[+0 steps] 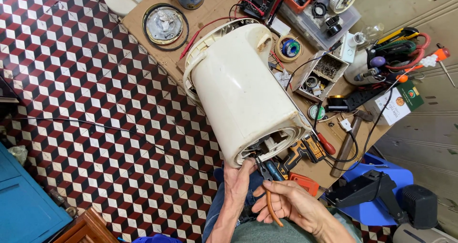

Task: Disassembling and repairing a thermal electric water pot on a cluttered workbench.

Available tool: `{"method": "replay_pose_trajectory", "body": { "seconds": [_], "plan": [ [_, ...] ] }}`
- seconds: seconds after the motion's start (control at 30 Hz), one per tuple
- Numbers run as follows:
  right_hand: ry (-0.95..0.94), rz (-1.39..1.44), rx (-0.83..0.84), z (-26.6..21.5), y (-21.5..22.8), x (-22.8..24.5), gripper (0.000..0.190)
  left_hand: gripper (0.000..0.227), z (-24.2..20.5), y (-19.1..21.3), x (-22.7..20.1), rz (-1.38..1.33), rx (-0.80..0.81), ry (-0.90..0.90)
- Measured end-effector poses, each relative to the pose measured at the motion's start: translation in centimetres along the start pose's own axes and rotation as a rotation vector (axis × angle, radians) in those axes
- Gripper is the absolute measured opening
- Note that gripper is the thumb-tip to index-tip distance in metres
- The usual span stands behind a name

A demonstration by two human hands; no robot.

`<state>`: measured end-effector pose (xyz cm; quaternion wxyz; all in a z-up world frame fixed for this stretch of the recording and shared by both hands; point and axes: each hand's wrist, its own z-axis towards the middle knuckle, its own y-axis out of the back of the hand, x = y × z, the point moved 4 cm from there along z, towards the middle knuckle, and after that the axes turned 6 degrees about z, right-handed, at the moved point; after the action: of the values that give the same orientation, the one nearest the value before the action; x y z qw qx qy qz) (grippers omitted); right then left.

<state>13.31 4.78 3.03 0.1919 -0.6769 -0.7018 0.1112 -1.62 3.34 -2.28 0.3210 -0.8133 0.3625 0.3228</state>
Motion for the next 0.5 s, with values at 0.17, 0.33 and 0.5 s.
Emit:
{"method": "replay_pose_trajectory", "body": {
  "seconds": [0.17, 0.33, 0.5],
  "plan": [
    [-0.006, 0.034, 0.013, 0.2, -1.0, 0.0, 0.043, 0.036, 0.5, 0.4, 0.4, 0.019, -0.005, -0.013],
    [0.028, 0.027, 0.008, 0.2, -0.7, 0.2, 0.044, 0.036, 0.4, 0.2, -0.3, -0.002, 0.014, -0.014],
    [0.032, -0.041, -0.027, -0.2, -0.9, 1.1, 0.045, 0.041, -0.2, -0.3, -2.0, -0.038, 0.044, -0.027]
  ]
}}
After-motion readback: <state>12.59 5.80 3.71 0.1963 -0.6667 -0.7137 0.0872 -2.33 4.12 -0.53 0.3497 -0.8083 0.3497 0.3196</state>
